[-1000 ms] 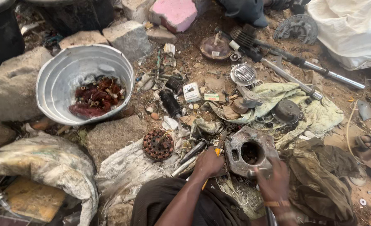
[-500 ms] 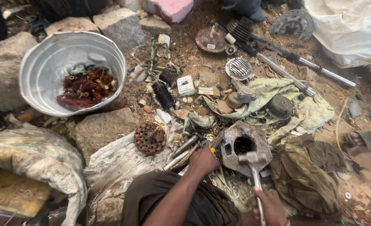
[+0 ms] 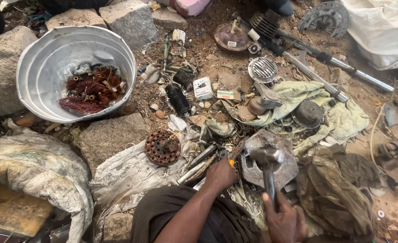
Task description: The person sits on the ground and uses a hammer and pliers to work on a metal part placed on a stone anvil. They repeatedly strike the part with the hammer and adjust it with pliers, surrounded by various tools and debris.
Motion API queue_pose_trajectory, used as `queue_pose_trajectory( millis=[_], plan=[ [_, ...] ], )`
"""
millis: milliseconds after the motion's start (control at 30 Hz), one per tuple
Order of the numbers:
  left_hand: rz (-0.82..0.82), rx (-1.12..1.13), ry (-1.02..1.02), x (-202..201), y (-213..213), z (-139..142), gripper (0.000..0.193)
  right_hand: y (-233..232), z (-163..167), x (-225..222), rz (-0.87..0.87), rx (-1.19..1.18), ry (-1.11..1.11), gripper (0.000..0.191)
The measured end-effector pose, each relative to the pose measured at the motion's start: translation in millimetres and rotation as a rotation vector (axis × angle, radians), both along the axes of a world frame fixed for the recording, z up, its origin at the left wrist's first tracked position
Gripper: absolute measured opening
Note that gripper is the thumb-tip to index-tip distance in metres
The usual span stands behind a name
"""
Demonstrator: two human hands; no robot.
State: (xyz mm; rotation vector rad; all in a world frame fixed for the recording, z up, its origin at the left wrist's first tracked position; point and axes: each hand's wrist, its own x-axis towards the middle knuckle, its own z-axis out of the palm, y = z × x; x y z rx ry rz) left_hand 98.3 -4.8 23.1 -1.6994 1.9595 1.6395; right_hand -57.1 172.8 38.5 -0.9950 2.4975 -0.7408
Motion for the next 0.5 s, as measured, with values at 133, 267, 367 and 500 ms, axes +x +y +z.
queue_pose_trajectory(
  millis=[133, 267, 367, 500],
  plan=[
    [0.036, 0.010, 0.011, -2.3, -3.3, -12.0, 0.066, 23.4, -49.6, -29.2, -0.016, 0.242, -0.160, 0.046],
    [0.048, 0.001, 0.035, -3.8, -3.2, -15.0, 0.056, 32.7, -36.5, -39.7, 0.047, 0.195, -0.047, 0.045],
    [0.088, 0.075, 0.012, -4.6, -3.9, -4.6, 0.056, 5.2, -6.2, -33.1, 0.261, -0.103, 0.260, 0.044],
    [0.094, 0.235, 0.030, -3.4, -5.3, 13.8, 0.077, -89.1, -1.6, -18.3, 0.520, -0.135, 0.351, 0.054]
  ],
)
